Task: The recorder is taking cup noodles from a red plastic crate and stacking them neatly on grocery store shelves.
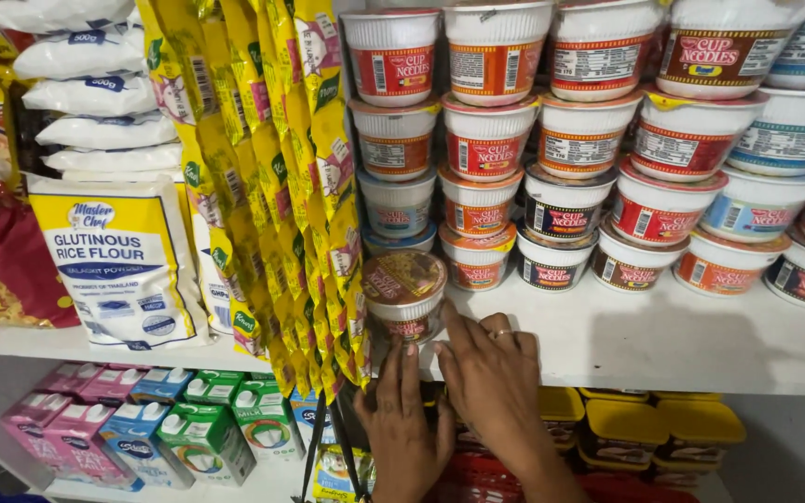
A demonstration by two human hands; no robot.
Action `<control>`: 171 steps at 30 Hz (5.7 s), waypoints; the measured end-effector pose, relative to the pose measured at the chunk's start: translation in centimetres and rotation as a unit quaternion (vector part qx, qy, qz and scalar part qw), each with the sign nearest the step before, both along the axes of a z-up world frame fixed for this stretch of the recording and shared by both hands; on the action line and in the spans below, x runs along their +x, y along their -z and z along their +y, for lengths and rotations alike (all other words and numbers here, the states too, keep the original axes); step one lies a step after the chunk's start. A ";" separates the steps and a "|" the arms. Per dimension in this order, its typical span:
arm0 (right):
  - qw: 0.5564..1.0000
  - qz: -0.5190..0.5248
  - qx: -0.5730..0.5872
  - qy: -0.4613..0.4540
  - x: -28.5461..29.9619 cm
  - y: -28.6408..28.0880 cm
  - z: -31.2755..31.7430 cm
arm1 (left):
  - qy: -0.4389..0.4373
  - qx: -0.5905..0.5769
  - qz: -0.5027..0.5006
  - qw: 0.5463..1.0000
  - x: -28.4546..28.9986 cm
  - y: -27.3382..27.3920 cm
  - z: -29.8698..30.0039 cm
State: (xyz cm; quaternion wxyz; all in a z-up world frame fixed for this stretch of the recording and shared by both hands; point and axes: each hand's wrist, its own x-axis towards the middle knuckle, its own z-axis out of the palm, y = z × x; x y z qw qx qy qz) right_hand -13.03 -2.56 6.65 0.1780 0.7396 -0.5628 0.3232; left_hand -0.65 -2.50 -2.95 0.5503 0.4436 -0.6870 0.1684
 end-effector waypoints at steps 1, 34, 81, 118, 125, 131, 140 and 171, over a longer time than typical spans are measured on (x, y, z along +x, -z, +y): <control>1.000 0.009 0.001 -0.002 0.0 -0.1 0.0 | -0.002 0.005 -0.001 1.000 0.0 0.0 0.0; 0.925 -0.183 -0.162 -0.291 -3.6 4.5 4.2 | 0.096 0.070 -0.031 0.992 1.4 -0.7 4.3; 0.729 -0.598 0.303 -0.142 -10.5 29.4 9.4 | 0.390 0.536 0.245 0.707 -1.6 10.6 5.4; 0.978 -0.135 -0.098 -0.127 -6.1 0.4 3.2 | 0.177 0.015 -0.012 0.984 -1.5 -5.4 0.4; 0.987 -0.156 0.036 -0.031 -5.2 -0.7 2.8 | 0.147 0.010 -0.004 0.989 -2.0 -4.0 -0.1; 0.983 -0.039 -0.178 0.022 -4.6 0.6 1.8 | 0.125 -0.017 -0.032 0.991 -2.0 -4.0 -0.2; 0.984 -0.079 -0.156 -0.032 -4.2 0.0 2.1 | 0.120 -0.008 -0.038 0.992 -2.0 -3.8 -0.3; 0.869 -0.364 -0.120 -0.313 1.2 -2.2 -3.1 | 0.088 -0.021 0.071 0.993 0.0 -7.9 1.1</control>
